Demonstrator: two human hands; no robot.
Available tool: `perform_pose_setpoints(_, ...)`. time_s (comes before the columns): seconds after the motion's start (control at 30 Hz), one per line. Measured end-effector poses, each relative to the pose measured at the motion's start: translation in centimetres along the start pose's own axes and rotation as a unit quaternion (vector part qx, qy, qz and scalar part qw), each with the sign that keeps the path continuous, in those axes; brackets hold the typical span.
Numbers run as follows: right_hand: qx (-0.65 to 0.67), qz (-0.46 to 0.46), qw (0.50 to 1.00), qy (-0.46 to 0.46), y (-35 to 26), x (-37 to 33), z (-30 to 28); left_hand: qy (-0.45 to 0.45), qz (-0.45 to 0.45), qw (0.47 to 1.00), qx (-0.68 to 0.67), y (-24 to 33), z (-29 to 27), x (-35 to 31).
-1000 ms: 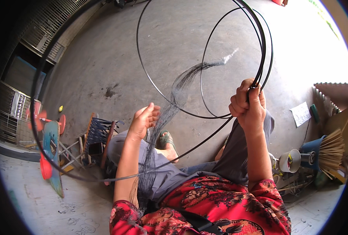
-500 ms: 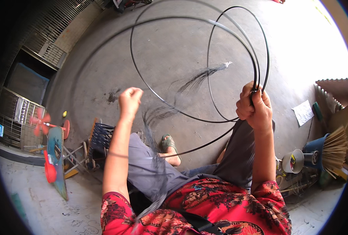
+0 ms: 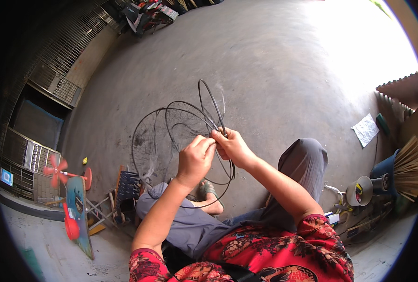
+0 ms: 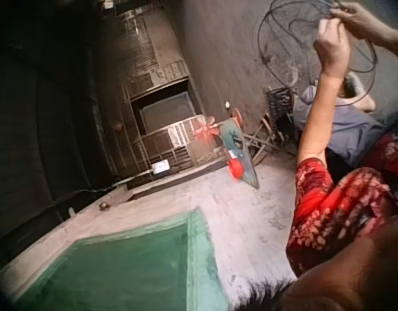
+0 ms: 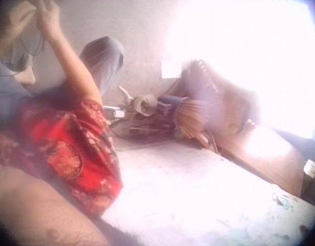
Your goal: The person assembles a fish trap by threading mesh netting onto circular wire hoops and securing them with thin sticks.
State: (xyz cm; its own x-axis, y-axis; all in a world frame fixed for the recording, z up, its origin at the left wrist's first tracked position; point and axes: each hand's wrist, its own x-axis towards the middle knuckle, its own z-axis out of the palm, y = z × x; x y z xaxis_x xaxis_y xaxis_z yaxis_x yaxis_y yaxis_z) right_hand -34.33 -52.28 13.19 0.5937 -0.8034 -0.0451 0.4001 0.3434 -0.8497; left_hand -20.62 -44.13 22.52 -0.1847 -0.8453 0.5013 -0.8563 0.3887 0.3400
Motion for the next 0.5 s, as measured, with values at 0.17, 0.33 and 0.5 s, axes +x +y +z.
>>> perform_pose_setpoints(0.17,-0.449,-0.358,0.818,0.026,1.8,-2.5,1.7,0.182,-0.102,0.963,-0.174,-0.1,-8.7,4.2)
perform_pose_setpoints(0.33,-0.575,-0.405,0.709,-0.044,3.8,-2.8,1.7,0.139,-0.193,0.874,-0.423,1.0,-12.7,12.9)
perform_pose_setpoints(0.5,-0.634,-0.372,0.672,-0.088,4.2,-3.6,1.7,-0.100,-0.172,0.901,-0.385,2.5,-13.9,17.7)
